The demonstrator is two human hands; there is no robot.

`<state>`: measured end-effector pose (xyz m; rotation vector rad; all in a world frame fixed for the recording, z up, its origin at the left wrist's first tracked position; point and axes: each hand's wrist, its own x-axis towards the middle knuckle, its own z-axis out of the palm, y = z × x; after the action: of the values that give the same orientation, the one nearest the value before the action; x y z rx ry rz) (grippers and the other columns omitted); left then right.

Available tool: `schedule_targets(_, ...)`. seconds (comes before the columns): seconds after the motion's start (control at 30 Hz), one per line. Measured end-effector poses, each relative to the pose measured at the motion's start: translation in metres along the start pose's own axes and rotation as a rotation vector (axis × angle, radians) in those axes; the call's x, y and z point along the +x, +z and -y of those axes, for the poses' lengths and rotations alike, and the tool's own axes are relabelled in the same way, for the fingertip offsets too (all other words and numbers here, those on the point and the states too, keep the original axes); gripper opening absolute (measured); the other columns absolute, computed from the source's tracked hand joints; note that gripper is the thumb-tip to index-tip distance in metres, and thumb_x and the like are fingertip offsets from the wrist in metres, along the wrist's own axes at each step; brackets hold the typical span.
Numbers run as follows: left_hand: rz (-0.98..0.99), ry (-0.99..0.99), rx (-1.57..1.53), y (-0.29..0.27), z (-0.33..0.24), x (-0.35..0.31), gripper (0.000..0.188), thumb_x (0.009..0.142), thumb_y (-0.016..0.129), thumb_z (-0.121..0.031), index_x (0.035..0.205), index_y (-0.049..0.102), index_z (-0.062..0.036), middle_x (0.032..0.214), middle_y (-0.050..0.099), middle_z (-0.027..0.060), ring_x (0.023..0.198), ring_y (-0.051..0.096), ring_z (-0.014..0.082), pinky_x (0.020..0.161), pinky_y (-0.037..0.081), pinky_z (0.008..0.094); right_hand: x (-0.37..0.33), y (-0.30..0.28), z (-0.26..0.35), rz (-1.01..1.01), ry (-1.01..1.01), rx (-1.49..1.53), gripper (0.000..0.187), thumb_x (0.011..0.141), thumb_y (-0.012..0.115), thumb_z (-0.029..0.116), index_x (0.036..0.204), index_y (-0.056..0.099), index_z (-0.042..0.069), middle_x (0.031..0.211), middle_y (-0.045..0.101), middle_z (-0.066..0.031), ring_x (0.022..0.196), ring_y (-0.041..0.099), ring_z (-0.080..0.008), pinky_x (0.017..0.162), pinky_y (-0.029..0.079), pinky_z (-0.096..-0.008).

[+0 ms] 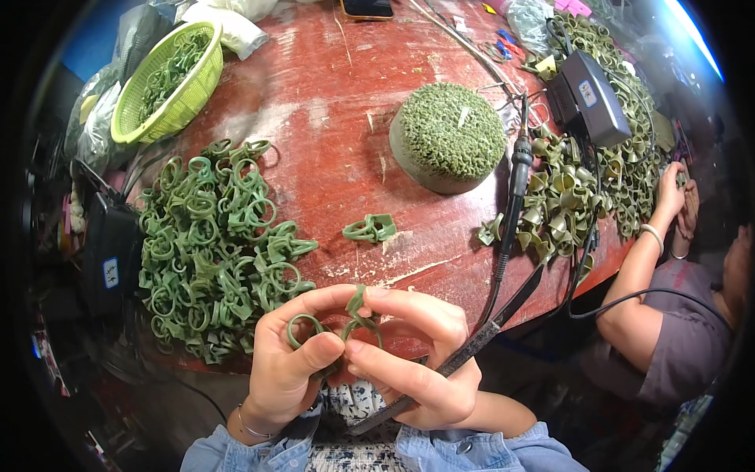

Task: Assembling green plastic rings into a decorative chain or vine using a heat tool.

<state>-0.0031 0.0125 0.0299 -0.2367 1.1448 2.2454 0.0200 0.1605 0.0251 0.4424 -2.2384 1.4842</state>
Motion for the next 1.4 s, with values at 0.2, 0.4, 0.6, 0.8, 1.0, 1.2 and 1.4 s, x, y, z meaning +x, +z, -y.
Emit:
schedule_targets(0.2, 0.104, -0.049, -0.062, -0.004, 0.000, -0.003, 0.041, 0.083, 0.063, -0.009, 0.120, 0.048, 0.0016, 0.092, 0.062, 0.0056, 0.065, 0.056, 0.0070, 0.052, 0.043, 0.0183, -0.005, -0.005, 0.002, -0.021, 0.005, -0.091, 0.029, 0.063, 0.074, 0.002, 0.090, 0.068, 0.010, 0.110, 0.052, -0.0207, 0.094, 0.054, -0.0293, 0.065, 0.055, -0.0294)
schedule_targets(0.4, 0.173, -0.016, -0.065, -0.003, 0.004, -0.002, 0.036, 0.082, 0.062, -0.005, 0.116, 0.050, 0.0024, 0.091, 0.062, 0.0067, 0.066, 0.057, 0.0083, 0.051, 0.045, 0.0190, -0.011, -0.007, 0.005, -0.060, 0.019, -0.047, 0.030, 0.061, 0.075, 0.005, 0.090, 0.068, 0.010, 0.108, 0.054, -0.0188, 0.093, 0.054, -0.0279, 0.066, 0.053, -0.0300)
schedule_targets(0.6, 0.179, 0.000, -0.107, 0.002, 0.008, -0.002, 0.039, 0.079, 0.063, 0.003, 0.115, 0.048, 0.0031, 0.096, 0.061, 0.0101, 0.072, 0.060, 0.0094, 0.054, 0.048, 0.0191, -0.012, -0.013, 0.004, -0.013, 0.040, -0.100, 0.026, 0.065, 0.073, 0.004, 0.090, 0.066, 0.006, 0.106, 0.055, -0.0191, 0.090, 0.055, -0.0255, 0.066, 0.054, -0.0285)
schedule_targets(0.8, 0.074, 0.148, 0.004, 0.008, 0.014, -0.001, 0.041, 0.072, 0.069, 0.003, 0.107, 0.047, 0.0028, 0.100, 0.060, 0.0179, 0.069, 0.061, 0.0120, 0.048, 0.047, 0.0179, -0.011, -0.006, 0.004, -0.066, 0.167, 0.077, 0.025, 0.067, 0.072, 0.000, 0.090, 0.064, 0.003, 0.105, 0.055, -0.0196, 0.085, 0.058, -0.0225, 0.059, 0.054, -0.0249)
schedule_targets(1.0, -0.020, 0.287, 0.181, 0.009, 0.016, 0.000, 0.043, 0.066, 0.076, -0.004, 0.100, 0.050, 0.0015, 0.097, 0.057, 0.0168, 0.063, 0.058, 0.0113, 0.045, 0.045, 0.0171, -0.008, -0.006, 0.000, -0.031, 0.207, 0.182, 0.027, 0.067, 0.071, -0.005, 0.092, 0.062, 0.000, 0.104, 0.055, -0.0218, 0.075, 0.063, -0.0188, 0.059, 0.054, -0.0257)
schedule_targets(1.2, -0.013, 0.554, 0.591, 0.004, 0.015, 0.006, 0.042, 0.062, 0.081, -0.014, 0.093, 0.057, -0.0011, 0.089, 0.053, 0.0097, 0.077, 0.052, 0.0134, 0.064, 0.043, 0.0227, -0.011, -0.008, -0.005, 0.043, 0.225, 0.260, 0.025, 0.069, 0.068, -0.005, 0.093, 0.061, -0.004, 0.103, 0.056, -0.0220, 0.076, 0.063, -0.0217, 0.063, 0.053, -0.0275)
schedule_targets(1.4, -0.065, 0.615, 0.648, 0.006, 0.014, 0.002, 0.040, 0.061, 0.081, -0.008, 0.097, 0.064, -0.0037, 0.093, 0.054, 0.0078, 0.077, 0.054, 0.0099, 0.061, 0.047, 0.0203, -0.017, -0.002, -0.003, -0.014, 0.212, 0.314, 0.024, 0.071, 0.067, -0.002, 0.093, 0.061, -0.006, 0.099, 0.059, -0.0226, 0.082, 0.063, -0.0268, 0.070, 0.051, -0.0323)
